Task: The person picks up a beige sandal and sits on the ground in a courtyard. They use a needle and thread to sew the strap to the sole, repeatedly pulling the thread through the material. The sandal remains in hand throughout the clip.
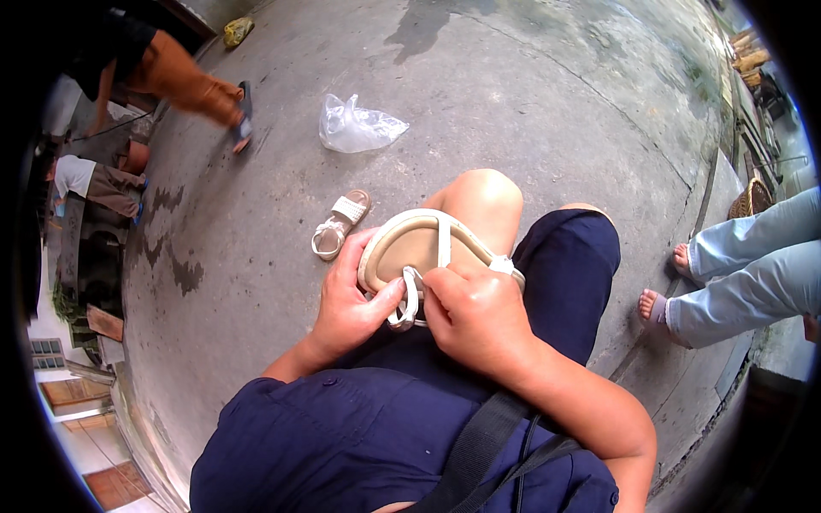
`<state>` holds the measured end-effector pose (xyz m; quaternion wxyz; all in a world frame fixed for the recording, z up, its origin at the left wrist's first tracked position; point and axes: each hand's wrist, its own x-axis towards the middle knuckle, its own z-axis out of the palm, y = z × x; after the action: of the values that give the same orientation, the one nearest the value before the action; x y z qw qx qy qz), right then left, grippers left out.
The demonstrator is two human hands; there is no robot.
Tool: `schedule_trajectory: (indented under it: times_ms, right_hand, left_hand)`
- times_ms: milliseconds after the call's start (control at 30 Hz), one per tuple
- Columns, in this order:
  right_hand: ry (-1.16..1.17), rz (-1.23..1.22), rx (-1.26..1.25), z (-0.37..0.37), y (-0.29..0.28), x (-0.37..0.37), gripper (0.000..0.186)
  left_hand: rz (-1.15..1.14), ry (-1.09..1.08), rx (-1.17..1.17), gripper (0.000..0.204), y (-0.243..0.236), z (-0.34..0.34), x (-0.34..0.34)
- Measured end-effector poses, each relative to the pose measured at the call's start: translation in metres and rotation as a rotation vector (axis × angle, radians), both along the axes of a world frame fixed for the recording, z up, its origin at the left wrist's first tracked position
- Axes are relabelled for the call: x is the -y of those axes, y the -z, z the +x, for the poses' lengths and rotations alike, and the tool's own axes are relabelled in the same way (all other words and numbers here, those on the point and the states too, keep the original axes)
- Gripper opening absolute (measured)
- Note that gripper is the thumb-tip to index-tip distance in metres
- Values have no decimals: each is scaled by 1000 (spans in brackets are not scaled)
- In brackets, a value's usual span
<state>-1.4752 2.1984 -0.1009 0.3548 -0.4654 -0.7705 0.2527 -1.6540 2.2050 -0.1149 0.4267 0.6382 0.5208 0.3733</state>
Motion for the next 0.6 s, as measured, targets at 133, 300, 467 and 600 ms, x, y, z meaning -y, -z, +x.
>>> schedule_trajectory:
  times_ms: [133,300,467,600]
  right_hand:
    - [4,-14,-10,2,-4,0,4]
    - [-15,6,39,3,-3,-2,5]
    - [-34,-3,39,9,-9,-2,8]
    - [-60,-9,-15,9,-9,-3,4]
  left_hand:
    - [21,15,23,52,1,0,0]
    - [-6,45,85,53,1,-1,1]
    - [-95,73,131,53,2,-5,-1]
    - [-88,105,129,53,1,-7,-3]
